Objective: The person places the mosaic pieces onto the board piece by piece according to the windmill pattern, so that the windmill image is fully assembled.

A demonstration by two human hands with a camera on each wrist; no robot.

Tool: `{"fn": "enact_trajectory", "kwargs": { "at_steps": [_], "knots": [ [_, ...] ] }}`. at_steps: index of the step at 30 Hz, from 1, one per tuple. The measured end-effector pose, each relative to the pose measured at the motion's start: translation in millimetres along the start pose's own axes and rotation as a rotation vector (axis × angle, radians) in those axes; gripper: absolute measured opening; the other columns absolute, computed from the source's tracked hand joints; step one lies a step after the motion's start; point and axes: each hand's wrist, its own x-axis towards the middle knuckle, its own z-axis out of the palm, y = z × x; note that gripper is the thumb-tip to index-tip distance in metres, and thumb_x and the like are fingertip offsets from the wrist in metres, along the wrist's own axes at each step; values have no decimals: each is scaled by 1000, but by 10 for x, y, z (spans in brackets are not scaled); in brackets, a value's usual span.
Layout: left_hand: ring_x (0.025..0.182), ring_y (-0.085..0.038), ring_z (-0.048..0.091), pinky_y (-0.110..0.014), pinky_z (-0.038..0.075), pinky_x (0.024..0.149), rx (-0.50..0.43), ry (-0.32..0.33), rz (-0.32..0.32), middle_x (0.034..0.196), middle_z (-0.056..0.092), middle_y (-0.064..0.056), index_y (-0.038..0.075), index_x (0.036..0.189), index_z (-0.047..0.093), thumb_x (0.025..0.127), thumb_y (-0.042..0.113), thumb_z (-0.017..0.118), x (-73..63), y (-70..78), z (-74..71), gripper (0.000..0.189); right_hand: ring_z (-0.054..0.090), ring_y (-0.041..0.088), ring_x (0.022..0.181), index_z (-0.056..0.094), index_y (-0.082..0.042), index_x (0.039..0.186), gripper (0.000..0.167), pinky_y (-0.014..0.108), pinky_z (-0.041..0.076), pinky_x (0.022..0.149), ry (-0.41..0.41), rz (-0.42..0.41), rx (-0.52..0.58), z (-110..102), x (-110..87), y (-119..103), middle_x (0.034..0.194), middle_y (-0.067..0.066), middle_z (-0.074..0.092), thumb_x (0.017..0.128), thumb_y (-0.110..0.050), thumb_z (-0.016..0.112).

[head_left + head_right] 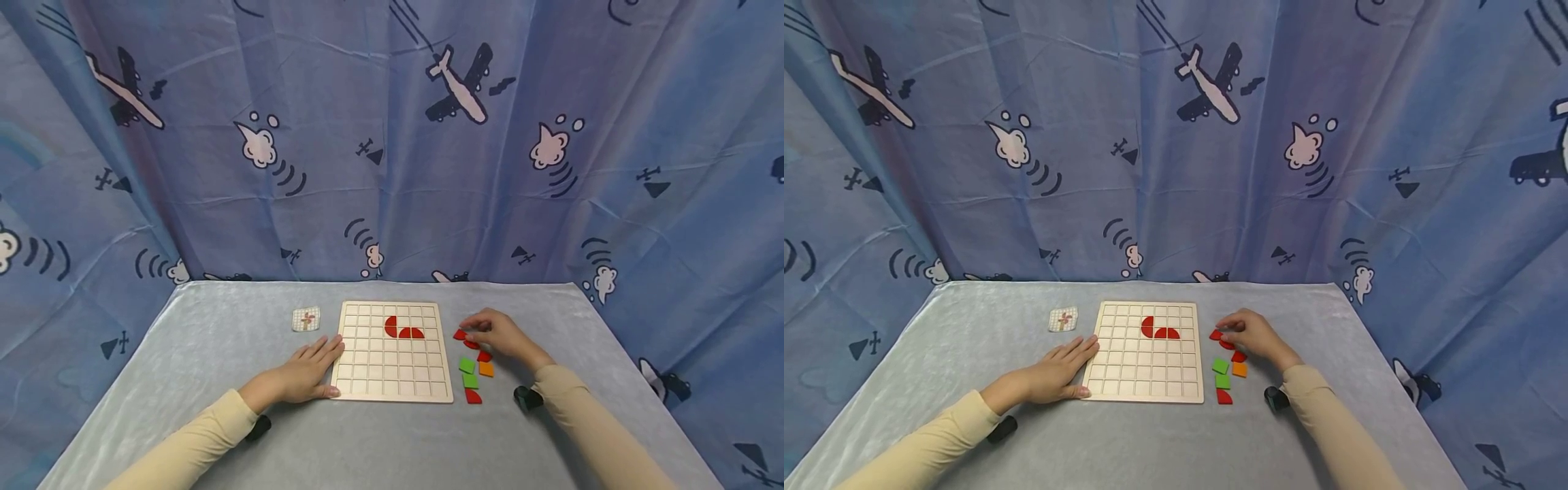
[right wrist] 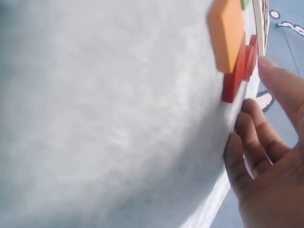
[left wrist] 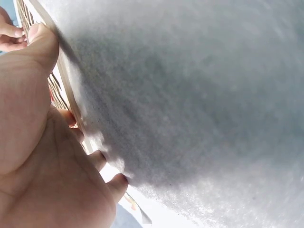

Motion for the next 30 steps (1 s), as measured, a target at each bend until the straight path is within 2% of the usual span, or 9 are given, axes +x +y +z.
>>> {"fn": "enact_trajectory", "kwargs": {
  "at_steps": [11, 19, 25, 30],
  "knots": [
    [154, -42, 11, -64, 19, 119, 6, 6, -12, 168, 10, -17, 1, 158, 17, 96, 49, 57, 10, 4, -14, 88, 55, 18, 86, 76, -9, 113, 25, 31, 47, 77, -62, -22, 23, -55, 95, 12, 105, 12, 65, 88, -9, 72],
    [155, -41, 10, -63, 19, 119, 2, -4, -7, 168, 9, -16, 3, 158, 16, 96, 49, 56, 6, 7, 0, 88, 52, 16, 84, 76, -9, 112, 24, 25, 45, 74, -85, -24, 42, -41, 127, 39, 101, 11, 65, 88, -12, 73],
    [155, -42, 10, -64, 19, 118, 2, -1, -6, 168, 9, -16, 2, 158, 16, 96, 49, 56, 9, -1, 1, 87, 50, 15, 85, 78, -13, 110, 24, 27, 44, 76, -90, -25, 22, -46, 157, 58, 102, 8, 66, 86, -15, 76],
    [155, -40, 9, -63, 19, 119, 0, -2, -13, 168, 9, -15, 4, 158, 16, 96, 50, 57, 15, -2, 7, 88, 50, 17, 85, 77, -11, 110, 26, 29, 43, 76, -101, -10, 27, -44, 180, 48, 101, 10, 65, 85, -15, 77]
  ]
}}
